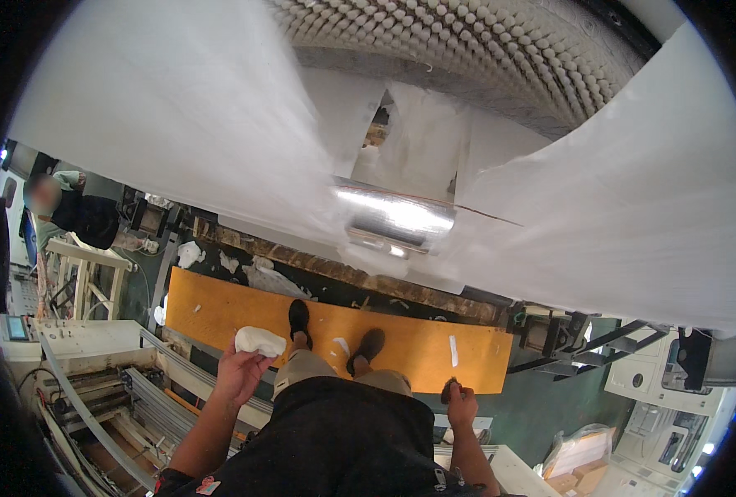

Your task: The person wipes the internal rollers and components of an industrial paper or textile machine using a cloth and a round brush.

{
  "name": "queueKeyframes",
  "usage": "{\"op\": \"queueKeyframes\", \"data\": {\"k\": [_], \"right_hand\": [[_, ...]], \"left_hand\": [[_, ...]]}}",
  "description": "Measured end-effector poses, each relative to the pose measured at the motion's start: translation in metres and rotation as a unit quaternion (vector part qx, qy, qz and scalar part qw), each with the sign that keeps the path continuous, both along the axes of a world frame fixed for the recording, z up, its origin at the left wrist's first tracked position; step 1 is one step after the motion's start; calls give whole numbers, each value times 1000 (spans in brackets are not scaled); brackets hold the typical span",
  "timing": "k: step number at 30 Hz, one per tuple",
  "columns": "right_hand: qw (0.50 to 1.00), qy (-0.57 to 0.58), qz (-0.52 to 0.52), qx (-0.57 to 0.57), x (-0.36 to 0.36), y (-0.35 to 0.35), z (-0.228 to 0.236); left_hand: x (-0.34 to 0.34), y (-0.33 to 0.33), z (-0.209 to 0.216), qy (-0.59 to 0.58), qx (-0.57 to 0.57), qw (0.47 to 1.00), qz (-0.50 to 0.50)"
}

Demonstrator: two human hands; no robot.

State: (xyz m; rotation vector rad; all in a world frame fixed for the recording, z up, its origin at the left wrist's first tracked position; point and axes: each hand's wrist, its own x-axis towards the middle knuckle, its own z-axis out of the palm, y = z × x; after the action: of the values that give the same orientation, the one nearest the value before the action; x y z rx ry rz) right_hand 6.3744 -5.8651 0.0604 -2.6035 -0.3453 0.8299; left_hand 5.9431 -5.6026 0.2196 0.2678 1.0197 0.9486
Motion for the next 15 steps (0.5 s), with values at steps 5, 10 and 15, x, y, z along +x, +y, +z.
{"op": "queueKeyframes", "data": {"k": [5,10,15], "right_hand": [[1000,14,-12,13,-1,6,5],[1000,-6,-11,9,8,-12,-15],[1000,-17,6,-6,3,10,14]], "left_hand": [[2,2,2,2,-1,1000,-3],[5,1,4,-22,-4,1000,16],[3,3,7,-1,-19,1000,20]]}}
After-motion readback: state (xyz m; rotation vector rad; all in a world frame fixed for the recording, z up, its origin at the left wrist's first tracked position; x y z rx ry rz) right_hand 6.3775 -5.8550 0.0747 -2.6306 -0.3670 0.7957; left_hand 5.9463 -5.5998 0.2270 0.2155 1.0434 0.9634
